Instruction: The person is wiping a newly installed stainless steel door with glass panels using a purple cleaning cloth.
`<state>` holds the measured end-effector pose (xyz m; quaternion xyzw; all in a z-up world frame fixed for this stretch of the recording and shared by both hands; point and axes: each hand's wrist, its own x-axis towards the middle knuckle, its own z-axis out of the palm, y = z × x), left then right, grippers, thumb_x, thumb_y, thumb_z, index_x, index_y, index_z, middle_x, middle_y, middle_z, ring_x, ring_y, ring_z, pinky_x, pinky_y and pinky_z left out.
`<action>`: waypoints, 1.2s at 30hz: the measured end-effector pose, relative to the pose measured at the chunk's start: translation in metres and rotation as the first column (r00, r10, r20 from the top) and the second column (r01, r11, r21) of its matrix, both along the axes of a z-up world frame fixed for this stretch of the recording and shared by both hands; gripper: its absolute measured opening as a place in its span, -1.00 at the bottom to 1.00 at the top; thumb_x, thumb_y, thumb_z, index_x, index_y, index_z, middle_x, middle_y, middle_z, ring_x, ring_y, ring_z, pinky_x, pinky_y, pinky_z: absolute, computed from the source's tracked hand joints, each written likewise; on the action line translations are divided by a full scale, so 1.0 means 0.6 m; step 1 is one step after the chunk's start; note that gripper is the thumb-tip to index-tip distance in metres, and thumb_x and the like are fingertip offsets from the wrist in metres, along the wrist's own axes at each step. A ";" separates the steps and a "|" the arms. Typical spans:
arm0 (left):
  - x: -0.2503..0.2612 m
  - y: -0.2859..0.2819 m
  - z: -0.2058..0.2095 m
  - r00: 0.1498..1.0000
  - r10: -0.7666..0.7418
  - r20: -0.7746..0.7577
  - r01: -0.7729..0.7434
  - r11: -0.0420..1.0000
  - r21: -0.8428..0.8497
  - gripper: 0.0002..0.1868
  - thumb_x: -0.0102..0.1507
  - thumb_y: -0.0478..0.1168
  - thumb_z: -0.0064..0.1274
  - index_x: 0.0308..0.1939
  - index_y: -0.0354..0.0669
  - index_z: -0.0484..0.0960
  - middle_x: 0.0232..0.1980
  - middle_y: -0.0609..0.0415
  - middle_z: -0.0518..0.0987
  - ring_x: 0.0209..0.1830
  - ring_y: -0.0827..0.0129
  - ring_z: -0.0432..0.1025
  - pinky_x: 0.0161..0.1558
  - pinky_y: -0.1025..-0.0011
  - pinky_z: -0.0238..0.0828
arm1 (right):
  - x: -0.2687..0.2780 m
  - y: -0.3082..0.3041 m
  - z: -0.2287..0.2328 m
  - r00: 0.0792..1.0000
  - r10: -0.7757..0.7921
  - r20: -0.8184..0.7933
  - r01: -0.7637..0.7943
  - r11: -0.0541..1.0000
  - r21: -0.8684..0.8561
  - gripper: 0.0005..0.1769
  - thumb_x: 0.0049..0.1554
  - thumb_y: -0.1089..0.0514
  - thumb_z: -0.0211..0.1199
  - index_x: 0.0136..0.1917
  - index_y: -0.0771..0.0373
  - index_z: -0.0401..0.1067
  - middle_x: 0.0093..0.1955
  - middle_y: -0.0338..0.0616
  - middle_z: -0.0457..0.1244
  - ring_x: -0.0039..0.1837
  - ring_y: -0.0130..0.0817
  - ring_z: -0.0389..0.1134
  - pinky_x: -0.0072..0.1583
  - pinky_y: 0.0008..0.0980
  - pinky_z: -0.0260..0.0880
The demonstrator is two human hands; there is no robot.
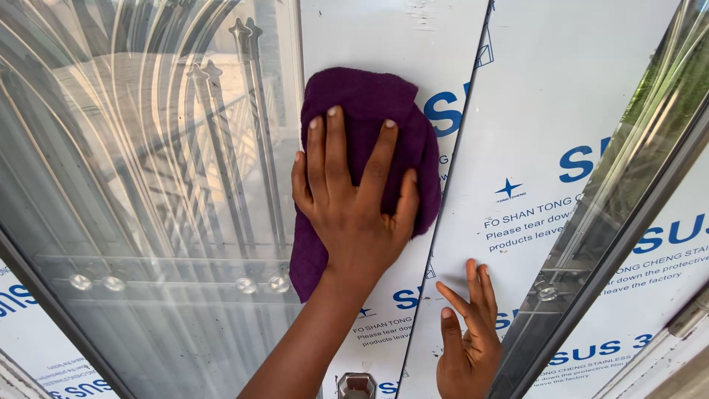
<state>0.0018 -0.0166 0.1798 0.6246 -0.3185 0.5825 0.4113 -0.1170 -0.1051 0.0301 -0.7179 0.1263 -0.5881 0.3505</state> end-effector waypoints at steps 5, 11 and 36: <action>-0.007 0.000 -0.127 0.997 0.063 -0.043 -0.060 0.996 0.060 -0.53 0.34 0.05 0.18 0.29 0.02 0.60 0.55 -0.26 0.23 0.61 -0.09 0.03 0.50 -0.06 -0.16 | 0.005 0.010 0.005 1.000 -0.019 0.001 0.019 0.999 0.026 -0.71 0.26 0.26 0.07 0.16 0.22 0.56 0.58 0.02 0.15 0.76 -0.08 -0.14 0.54 -0.07 0.07; -0.001 -0.003 -0.482 0.991 0.001 -0.134 0.015 0.993 0.114 -0.70 0.23 -0.01 0.20 0.02 0.11 0.67 0.32 -0.17 0.36 0.45 -0.06 0.15 0.43 -0.04 -0.17 | 0.004 0.012 0.006 0.999 0.039 0.038 -0.042 0.997 0.065 -0.72 0.25 0.26 0.08 0.15 0.18 0.56 0.59 0.01 0.14 0.76 -0.09 -0.14 0.16 -0.26 0.20; -0.007 -0.043 -0.529 0.998 0.040 0.037 -0.048 0.969 0.243 -0.77 0.26 -0.04 0.20 -0.01 0.42 0.67 0.20 0.11 0.42 0.33 0.22 0.26 0.31 0.15 0.00 | -0.002 -0.050 -0.056 0.938 0.227 0.260 -0.285 0.936 0.209 -0.73 0.31 0.32 0.00 0.11 0.47 0.49 0.48 0.26 0.22 0.71 0.02 0.02 0.57 0.00 0.06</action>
